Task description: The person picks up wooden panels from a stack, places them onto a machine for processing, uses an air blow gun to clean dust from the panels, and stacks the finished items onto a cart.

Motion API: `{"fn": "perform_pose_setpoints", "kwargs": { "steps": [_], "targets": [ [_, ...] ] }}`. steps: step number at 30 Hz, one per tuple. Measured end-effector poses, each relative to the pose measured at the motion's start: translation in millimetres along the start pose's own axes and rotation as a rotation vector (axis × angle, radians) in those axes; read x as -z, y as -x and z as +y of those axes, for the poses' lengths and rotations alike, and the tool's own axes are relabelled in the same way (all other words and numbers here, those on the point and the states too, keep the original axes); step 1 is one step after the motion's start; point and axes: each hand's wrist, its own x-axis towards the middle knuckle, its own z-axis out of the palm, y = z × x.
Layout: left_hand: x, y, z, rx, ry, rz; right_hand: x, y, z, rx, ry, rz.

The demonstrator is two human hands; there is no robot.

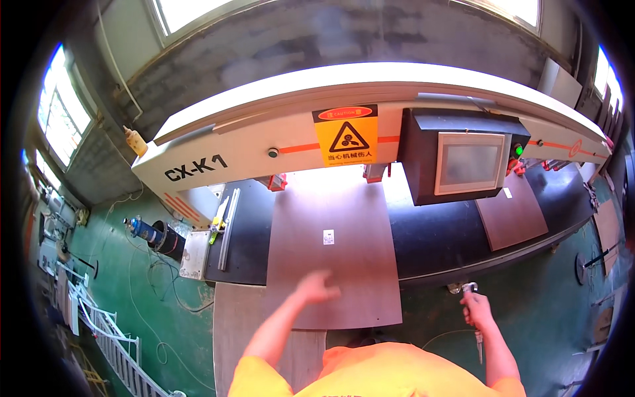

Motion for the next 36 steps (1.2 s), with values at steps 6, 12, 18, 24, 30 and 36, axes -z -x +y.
{"fn": "perform_pose_setpoints", "kwargs": {
  "steps": [6,12,18,24,30,36],
  "targets": [
    [211.4,-98.1,13.7,-0.101,0.991,0.894,12.8,16.3,78.1,0.006,-0.327,0.153],
    [265.7,-156.6,-27.9,-0.198,1.262,0.983,12.0,69.1,146.5,-0.107,-0.456,0.327],
    [266.1,-164.1,-43.0,-0.078,1.377,0.913,49.2,94.0,168.8,-0.214,-0.487,0.421],
    [76.0,-200.0,76.4,-0.004,1.105,0.658,109.2,75.2,170.8,-0.139,-0.531,0.429],
    [-171.5,-183.1,328.9,-0.019,0.884,0.035,185.5,60.4,205.4,-0.192,-0.477,0.321],
    [-281.0,-244.5,489.9,-0.517,0.223,0.102,361.9,56.2,229.5,-0.247,-0.84,0.572]
  ]
}}
